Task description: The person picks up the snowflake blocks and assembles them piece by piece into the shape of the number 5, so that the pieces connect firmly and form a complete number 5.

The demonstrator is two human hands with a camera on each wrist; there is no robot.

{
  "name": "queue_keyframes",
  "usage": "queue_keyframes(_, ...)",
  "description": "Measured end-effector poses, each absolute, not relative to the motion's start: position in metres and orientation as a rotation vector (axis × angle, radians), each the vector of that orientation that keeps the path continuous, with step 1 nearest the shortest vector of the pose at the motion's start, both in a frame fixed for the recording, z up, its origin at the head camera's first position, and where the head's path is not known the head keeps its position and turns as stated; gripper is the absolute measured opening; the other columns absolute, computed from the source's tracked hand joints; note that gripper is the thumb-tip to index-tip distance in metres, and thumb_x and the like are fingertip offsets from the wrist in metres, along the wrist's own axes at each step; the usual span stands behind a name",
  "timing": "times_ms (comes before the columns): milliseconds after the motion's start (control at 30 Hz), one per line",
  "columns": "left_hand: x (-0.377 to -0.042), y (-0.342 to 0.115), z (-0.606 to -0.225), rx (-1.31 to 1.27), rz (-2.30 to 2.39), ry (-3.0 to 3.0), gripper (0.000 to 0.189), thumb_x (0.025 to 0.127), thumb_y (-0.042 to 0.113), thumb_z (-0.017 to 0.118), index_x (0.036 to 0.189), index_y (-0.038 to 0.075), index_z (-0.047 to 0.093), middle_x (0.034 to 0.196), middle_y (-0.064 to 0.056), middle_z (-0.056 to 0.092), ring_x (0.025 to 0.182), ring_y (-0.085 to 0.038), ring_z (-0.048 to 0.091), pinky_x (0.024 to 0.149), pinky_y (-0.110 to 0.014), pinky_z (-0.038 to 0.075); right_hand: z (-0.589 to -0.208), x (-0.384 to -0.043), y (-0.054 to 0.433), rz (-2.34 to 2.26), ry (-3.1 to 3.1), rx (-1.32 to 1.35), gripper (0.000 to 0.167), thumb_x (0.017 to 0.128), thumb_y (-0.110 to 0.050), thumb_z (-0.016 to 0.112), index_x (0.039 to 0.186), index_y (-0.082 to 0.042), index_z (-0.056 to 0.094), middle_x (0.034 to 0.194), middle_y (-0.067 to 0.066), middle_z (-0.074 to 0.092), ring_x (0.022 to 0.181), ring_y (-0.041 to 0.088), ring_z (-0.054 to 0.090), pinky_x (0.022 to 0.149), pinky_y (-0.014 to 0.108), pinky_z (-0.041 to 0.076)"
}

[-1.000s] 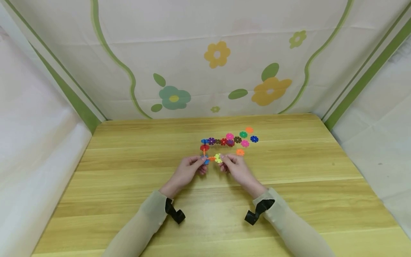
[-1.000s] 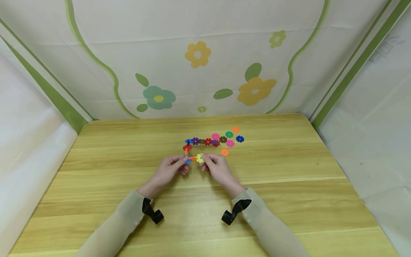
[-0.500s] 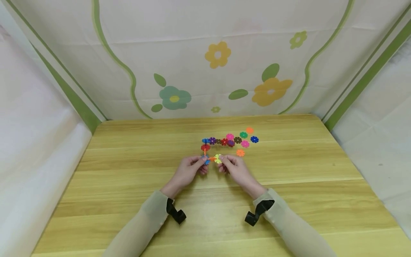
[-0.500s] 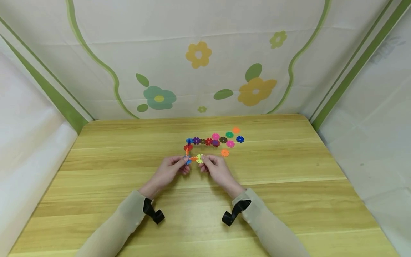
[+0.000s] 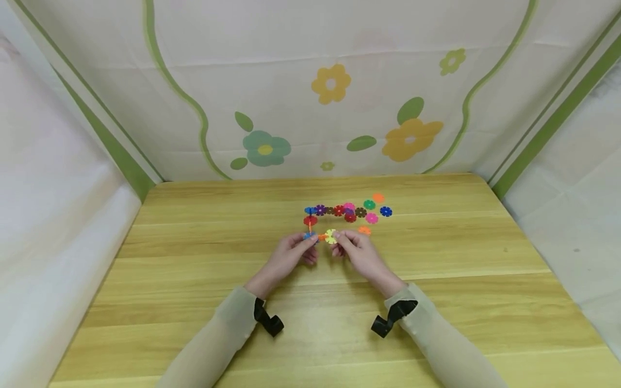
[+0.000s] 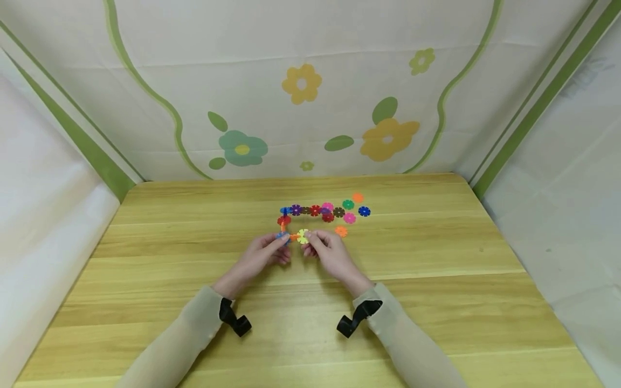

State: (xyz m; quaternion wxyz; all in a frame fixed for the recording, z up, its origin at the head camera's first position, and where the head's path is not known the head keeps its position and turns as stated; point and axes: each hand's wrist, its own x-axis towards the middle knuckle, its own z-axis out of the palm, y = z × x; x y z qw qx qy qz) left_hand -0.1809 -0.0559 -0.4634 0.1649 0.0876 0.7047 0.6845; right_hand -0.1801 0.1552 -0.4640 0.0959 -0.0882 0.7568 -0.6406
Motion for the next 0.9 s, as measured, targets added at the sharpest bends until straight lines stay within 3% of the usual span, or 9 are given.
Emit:
queue_keyframes(167,-0.1807,-0.0536,-0.4621,0.166,1.985,1.92,0.055,0.105,0.043,0.056,0.112,-0.011,0.059,0.102,-0.026,0.067,0.087,-0.027,0.067,0.082,-0.037,0.058,-0.4639,-0.1791,0.1522,-1.852,2.238,-0.35,0.043,0.11,-0.029,0.048,0.104,0.009,0.066,0.093,0.025,0.067,0.084,0.029,0.063,0.078,0.037,0.054)
queue_keyframes(300,-0.1799,-0.0545,-0.4605,0.1,2.044,1.817,0.041,0.105,0.034,0.059,0.113,-0.006,0.06,0.104,-0.025,0.066,0.089,-0.027,0.066,0.085,-0.038,0.057,-0.465,-0.179,0.1499,-1.827,2.237,-0.39,0.042,0.11,-0.028,0.049,0.1,0.008,0.067,0.088,0.019,0.069,0.081,0.03,0.063,0.075,0.036,0.054)
queue_keyframes(467,-0.1795,-0.0564,-0.46,0.087,2.088,1.751,0.034,0.103,0.028,0.063,0.112,-0.005,0.061,0.1,-0.019,0.066,0.088,-0.022,0.064,0.087,-0.039,0.056,-0.4643,-0.1794,0.1488,-1.8,2.259,-0.417,0.041,0.112,-0.022,0.042,0.101,0.008,0.069,0.081,0.012,0.068,0.081,0.039,0.062,0.072,0.042,0.054)
queue_keyframes(700,-0.18,-0.0566,-0.4616,0.109,2.105,1.741,0.034,0.103,0.027,0.063,0.111,-0.006,0.064,0.099,-0.019,0.068,0.088,-0.023,0.065,0.083,-0.035,0.056,-0.4598,-0.1804,0.1487,-1.769,2.251,-0.422,0.042,0.113,-0.014,0.035,0.107,0.012,0.067,0.085,0.025,0.067,0.084,0.052,0.058,0.075,0.053,0.052)
queue_keyframes(900,-0.1802,-0.0562,-0.4618,0.125,2.117,1.741,0.031,0.103,0.025,0.063,0.114,-0.004,0.064,0.107,-0.017,0.067,0.092,-0.027,0.064,0.083,-0.034,0.056,-0.4592,-0.18,0.1496,-1.764,2.289,-0.425,0.039,0.112,-0.022,0.041,0.103,0.004,0.068,0.083,0.015,0.068,0.08,0.04,0.06,0.071,0.04,0.053)
